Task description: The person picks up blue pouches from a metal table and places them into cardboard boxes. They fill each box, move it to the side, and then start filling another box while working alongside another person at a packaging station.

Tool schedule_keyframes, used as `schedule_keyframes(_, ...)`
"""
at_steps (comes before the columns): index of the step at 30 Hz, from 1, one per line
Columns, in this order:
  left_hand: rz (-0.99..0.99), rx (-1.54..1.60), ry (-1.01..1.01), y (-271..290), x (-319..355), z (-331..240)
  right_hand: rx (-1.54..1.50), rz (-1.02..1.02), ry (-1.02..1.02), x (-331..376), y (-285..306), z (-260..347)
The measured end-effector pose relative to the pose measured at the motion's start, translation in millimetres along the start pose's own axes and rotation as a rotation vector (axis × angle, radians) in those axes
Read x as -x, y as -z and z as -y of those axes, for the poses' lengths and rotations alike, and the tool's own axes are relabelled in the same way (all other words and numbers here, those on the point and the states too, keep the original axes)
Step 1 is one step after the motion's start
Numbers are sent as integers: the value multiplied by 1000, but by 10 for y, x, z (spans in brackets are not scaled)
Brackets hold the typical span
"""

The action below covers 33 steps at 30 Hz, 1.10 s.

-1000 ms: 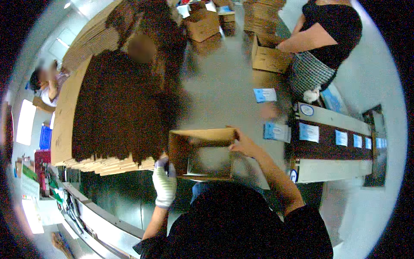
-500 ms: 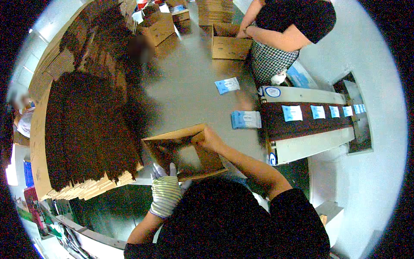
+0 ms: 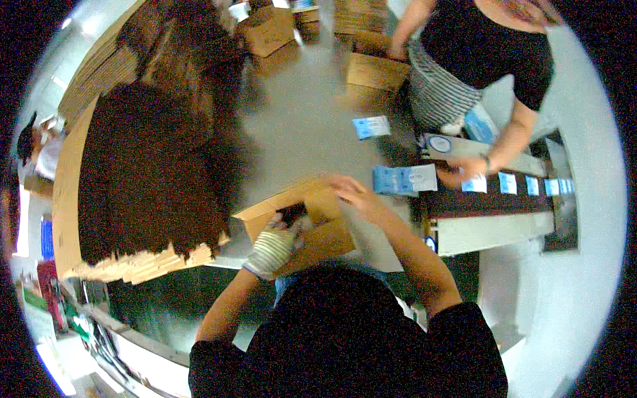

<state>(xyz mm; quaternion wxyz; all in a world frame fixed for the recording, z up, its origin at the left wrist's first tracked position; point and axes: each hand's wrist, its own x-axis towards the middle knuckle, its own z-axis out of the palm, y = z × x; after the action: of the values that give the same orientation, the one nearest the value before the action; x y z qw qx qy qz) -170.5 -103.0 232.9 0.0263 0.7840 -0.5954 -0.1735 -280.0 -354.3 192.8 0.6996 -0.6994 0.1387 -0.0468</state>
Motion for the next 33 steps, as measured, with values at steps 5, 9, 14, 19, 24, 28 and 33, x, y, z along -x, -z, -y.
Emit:
schedule_keyframes(5, -740, 212, 216, 53, 47, 159, 179, -236, -240, 327, -107, 432)
schedule_keyframes(9, -1195, 622, 469, 364, -60, 70, 236, -330, 36, 367, 121, 365)
schedule_keyframes(14, -1260, 863, 749, -50, -290, -226, 619, -220, 263, -75, -56, 1564)
schedule_keyframes(19, -664, 1239, 779, -1288, -61, -114, 1318, 77, 382, -144, -823, 1223)
schedule_keyframes(24, -482, 1039, 1230, -1097, 705, 171, 1478, 438, 667, -224, -917, 446)
schedule_keyframes(28, -629, -38, 603, -151, 1244, 330, 1439, 606, 866, -374, -901, 567)
schedule_keyframes(33, 41, -423, 100, 329, 1015, 577, 1356, 717, 1074, -664, -1003, 793)
